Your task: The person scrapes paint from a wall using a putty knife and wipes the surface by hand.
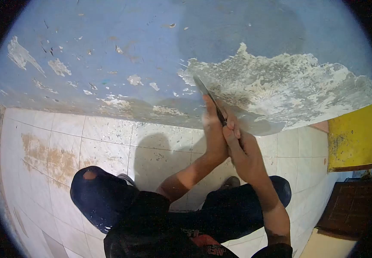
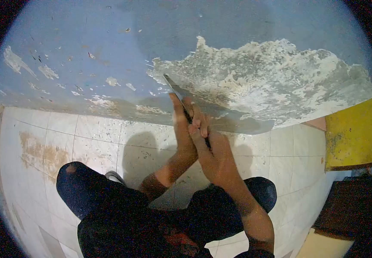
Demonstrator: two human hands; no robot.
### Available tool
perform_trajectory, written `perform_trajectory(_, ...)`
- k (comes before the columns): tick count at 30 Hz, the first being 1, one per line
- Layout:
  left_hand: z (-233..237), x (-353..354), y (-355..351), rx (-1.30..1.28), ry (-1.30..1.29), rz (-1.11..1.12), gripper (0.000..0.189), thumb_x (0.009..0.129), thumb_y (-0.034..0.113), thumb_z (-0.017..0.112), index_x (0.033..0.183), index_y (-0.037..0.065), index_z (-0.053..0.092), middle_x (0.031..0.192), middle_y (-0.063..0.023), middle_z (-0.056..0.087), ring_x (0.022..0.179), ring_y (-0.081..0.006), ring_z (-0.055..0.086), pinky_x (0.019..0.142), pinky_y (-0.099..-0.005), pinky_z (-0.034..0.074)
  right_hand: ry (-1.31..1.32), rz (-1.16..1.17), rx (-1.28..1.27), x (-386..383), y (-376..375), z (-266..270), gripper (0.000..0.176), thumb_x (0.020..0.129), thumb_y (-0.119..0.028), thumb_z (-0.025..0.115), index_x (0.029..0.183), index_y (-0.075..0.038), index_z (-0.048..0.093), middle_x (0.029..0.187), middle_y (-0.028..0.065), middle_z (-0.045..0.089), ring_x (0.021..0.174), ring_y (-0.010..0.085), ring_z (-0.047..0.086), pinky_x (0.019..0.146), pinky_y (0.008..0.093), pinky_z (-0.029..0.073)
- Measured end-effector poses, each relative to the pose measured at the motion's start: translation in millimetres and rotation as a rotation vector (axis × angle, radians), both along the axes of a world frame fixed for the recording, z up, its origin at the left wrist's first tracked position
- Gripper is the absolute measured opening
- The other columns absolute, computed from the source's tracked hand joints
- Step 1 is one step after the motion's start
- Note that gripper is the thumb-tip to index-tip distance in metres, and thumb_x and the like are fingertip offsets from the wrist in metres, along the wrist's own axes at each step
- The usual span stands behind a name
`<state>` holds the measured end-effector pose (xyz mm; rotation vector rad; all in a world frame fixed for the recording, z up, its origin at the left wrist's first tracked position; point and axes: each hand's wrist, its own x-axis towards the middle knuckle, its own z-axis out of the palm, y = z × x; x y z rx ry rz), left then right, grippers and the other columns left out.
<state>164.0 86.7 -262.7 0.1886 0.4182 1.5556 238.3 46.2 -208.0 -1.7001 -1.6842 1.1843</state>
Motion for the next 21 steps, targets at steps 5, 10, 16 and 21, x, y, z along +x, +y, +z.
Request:
perform_trajectory(5, 3.6, -44.3, -0.3, -0.068, 0.204, -0.060, 0.052, 0.088, 0.059, 0.035, 0.071, 0.011, 0.039, 0.048, 0.0021, 0.036, 0.035, -0.0088, 0.036, 0.034, -0.0226, 0.032, 0.094, -0.015, -0.056, -33.4, 1.9, -39.1, 0.048, 0.094, -0.036, 0.042, 0.076, 0.008, 0.049, 0.059, 0.0152, 0.047, 0.053, 0.0176, 0.043, 0.049, 0.0345, 0.035)
perform_trajectory(10, -12.0, -57.0, 11.1, -0.070, 0.461, -0.066, 0.057, 0.088, 0.059, 0.038, 0.063, 0.008, 0.042, 0.048, -0.0024, 0.041, 0.036, -0.0115, 0.042, 0.035, -0.0235, 0.035, 0.304, -0.116, 0.018, -50.2, 8.0, -61.7, 0.048, 0.094, -0.038, 0.040, 0.077, 0.006, 0.051, 0.057, 0.0105, 0.047, 0.053, 0.0162, 0.044, 0.049, 0.0337, 0.036)
perform_trajectory(16, 9.1, -28.3, 6.9, -0.021, 0.351, 0.121, 0.051, 0.090, 0.055, 0.037, 0.071, 0.007, 0.040, 0.049, -0.0018, 0.039, 0.035, -0.0118, 0.041, 0.032, -0.0246, 0.033, 0.287, -0.008, -0.008, -17.7, 11.8, -18.0, 0.045, 0.093, -0.039, 0.043, 0.075, 0.001, 0.052, 0.055, 0.0013, 0.043, 0.050, 0.0097, 0.039, 0.045, 0.0272, 0.031)
perform_trajectory(21, 12.9, -7.2, 2.4, 0.068, 0.268, -0.020, 0.059, 0.091, 0.053, 0.035, 0.058, 0.005, 0.044, 0.048, -0.0048, 0.047, 0.039, -0.0101, 0.048, 0.036, -0.0212, 0.037, 0.448, -0.125, -0.227, -0.3, -3.8, 6.6, 0.039, 0.093, -0.041, 0.045, 0.071, -0.009, 0.047, 0.053, -0.0060, 0.036, 0.045, 0.0042, 0.033, 0.040, 0.0212, 0.024)
